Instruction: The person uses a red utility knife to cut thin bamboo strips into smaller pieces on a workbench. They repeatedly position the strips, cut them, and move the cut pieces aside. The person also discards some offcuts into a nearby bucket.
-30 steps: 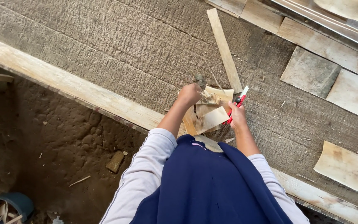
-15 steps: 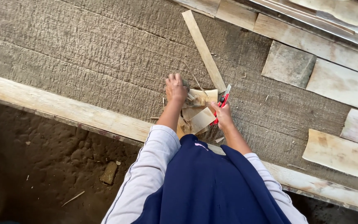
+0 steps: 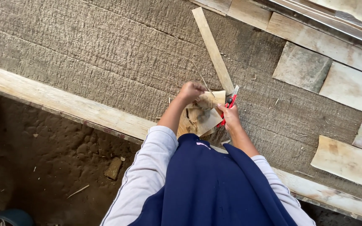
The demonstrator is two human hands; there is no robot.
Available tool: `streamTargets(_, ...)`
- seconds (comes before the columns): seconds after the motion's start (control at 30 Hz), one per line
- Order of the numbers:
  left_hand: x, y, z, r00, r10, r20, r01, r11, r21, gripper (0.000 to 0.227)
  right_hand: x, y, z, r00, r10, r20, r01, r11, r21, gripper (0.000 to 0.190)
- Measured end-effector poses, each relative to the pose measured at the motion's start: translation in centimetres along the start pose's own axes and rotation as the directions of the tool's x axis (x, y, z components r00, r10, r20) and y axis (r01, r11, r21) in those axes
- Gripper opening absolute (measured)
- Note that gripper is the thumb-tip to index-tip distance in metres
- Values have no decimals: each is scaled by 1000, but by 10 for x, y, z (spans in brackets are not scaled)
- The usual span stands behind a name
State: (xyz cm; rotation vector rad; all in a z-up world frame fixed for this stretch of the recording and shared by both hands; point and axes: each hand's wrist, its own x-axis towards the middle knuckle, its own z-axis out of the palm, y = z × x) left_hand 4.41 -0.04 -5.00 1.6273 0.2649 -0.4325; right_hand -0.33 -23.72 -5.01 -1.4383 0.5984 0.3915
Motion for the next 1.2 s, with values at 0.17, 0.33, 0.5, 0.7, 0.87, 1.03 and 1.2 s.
streamTargets(0.17,-10,39,16,946,321,-41,-140,520,843,26,-9,-10,9,1000,-11,-7,11,1000,-1,53)
streamTargets(0.33,-3,28,22,857,512,57,-182,198,963,16,-24,-27,13,1000,-8,-12,8,1000,-5,56)
streamTargets(0.5,-8,12,32,824,560,89,-328,342,881,27,-37,-42,23,1000,9,-18,-9,999,38,51)
streamTargets(0.7,-60,53,6,969,91,-231,149,531,834,26,-24,-15,4,999,7,-36,-4,997,83,48)
streamTargets(0.87,-63,-18,-40,843,-263,-470,536,483,692,27,4,14,-20,1000,-9,-14,9,1000,-1,55)
streamTargets(1.03,-101,-15,-51,837,-346,-425,537,673,509,47,-3,0,1,997,-79,24,81,991,-109,58)
streamTargets(1.2,-126,15,-46,879,-324,-351,458,777,431,43,-11,-3,10,990,-128,64,131,990,-46,58)
